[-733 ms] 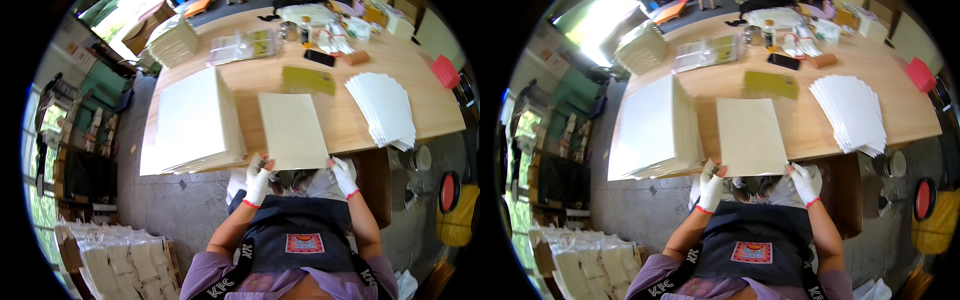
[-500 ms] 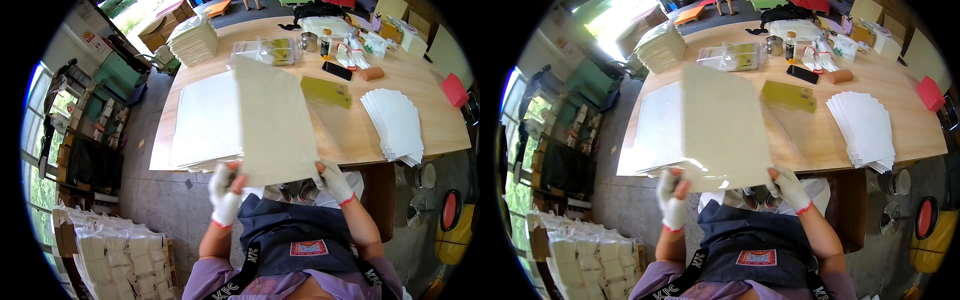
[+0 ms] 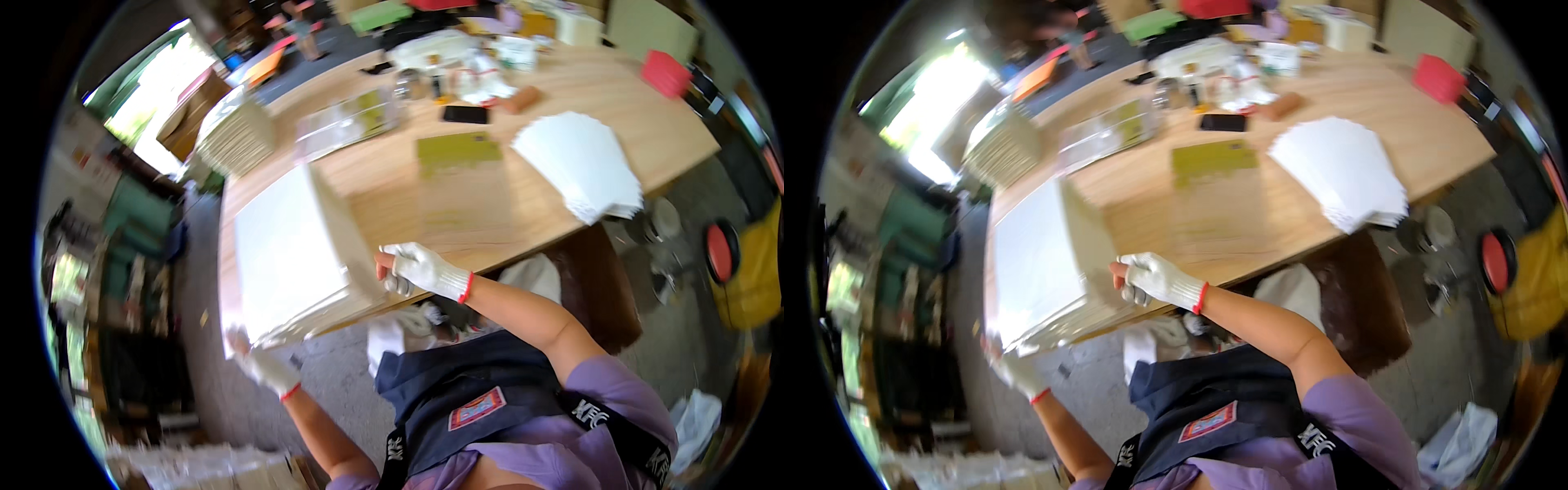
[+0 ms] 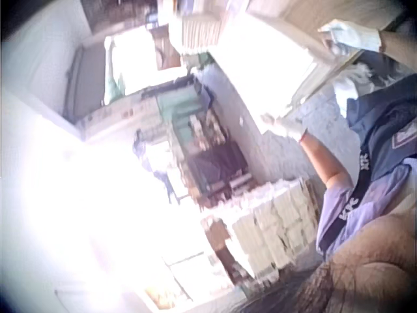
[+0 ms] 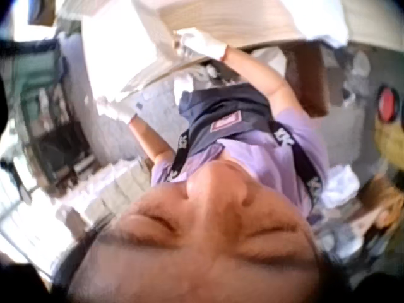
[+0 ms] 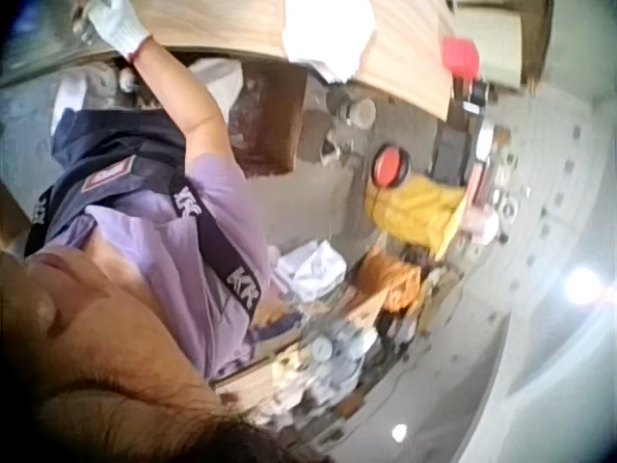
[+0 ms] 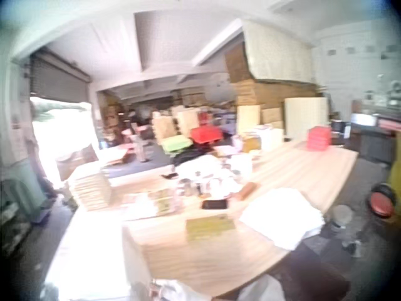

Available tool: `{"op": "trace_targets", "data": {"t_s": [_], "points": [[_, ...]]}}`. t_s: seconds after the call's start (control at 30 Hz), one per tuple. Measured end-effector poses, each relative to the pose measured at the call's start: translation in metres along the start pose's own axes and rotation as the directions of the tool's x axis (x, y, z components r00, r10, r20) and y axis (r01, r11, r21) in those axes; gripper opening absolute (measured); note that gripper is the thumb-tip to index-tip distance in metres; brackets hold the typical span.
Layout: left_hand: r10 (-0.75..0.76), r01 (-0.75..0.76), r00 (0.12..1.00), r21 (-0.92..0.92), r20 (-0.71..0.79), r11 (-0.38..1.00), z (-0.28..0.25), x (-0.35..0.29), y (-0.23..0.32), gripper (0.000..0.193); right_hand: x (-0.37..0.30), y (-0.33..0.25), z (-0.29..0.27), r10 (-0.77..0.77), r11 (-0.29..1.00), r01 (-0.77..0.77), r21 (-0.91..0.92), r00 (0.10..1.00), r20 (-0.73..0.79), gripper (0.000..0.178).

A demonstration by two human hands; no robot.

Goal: The person repeatedly picks up a white rectangular sheet of paper and inserts it into a clear plastic sleeve. They perform this action one at a time, placing the completed units into a growing stack on the table. The person wears white gloves and a KFC-branded apron throughout the process.

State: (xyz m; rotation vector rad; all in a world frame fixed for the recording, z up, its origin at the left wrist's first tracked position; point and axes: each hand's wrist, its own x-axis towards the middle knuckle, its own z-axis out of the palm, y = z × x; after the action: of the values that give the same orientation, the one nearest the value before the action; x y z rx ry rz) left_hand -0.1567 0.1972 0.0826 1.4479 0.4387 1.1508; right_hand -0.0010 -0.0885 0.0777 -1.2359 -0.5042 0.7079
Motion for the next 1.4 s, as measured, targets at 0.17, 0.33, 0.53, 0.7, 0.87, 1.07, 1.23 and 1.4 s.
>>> {"op": "trace_targets", "data": {"t_s": [0.17, 0.33, 0.53, 0.7, 0.87, 1.07, 1.23, 1.4], "points": [[0.05, -0.007, 0.985, 0.249, -0.166, 0.969, -0.041, -0.081, -0.064, 0.051, -0.124, 0.032, -0.133, -0.012, 1.0, 0.008, -0.009, 0.747, -0.665, 0.022], [0.188, -0.366, 0.892, 0.412, 0.411, 0.835, -0.024, -0.163, -0.103, 0.035, -0.222, 0.02, -0.251, -0.053, 0.999, -0.007, -0.054, 0.115, -0.992, 0.013], [0.355, -0.715, 0.36, 0.01, 0.863, 0.699, 0.163, -0.15, -0.057, 0.029, -0.246, 0.025, -0.334, 0.22, 0.966, 0.092, 0.242, 0.2, -0.955, 0.018], [0.154, -0.876, 0.148, 0.057, 0.977, 0.479, 0.255, -0.128, -0.093, 0.032, -0.241, 0.014, -0.325, 0.059, 0.997, -0.071, 0.045, 0.211, -0.976, 0.015], [0.042, -0.908, 0.233, 0.201, 0.972, 0.368, 0.277, -0.149, -0.098, 0.044, -0.242, 0.016, -0.323, 0.19, 0.956, 0.179, 0.232, 0.225, -0.956, 0.011], [-0.143, -0.882, 0.235, 0.273, 0.961, 0.385, 0.268, -0.156, -0.066, 0.04, -0.274, 0.031, -0.278, 0.328, 0.829, 0.287, 0.48, 0.446, -0.833, 0.011], [-0.255, -0.849, 0.29, 0.371, 0.922, 0.375, 0.271, -0.141, -0.068, 0.034, -0.306, 0.051, -0.29, -0.047, 0.88, 0.455, 0.14, 0.375, -0.926, 0.022], [-0.172, -0.795, 0.383, 0.419, 0.908, 0.439, 0.268, -0.123, -0.09, 0.029, -0.297, -0.001, -0.193, 0.019, 0.91, 0.318, 0.267, 0.612, -0.791, 0.046]]}}
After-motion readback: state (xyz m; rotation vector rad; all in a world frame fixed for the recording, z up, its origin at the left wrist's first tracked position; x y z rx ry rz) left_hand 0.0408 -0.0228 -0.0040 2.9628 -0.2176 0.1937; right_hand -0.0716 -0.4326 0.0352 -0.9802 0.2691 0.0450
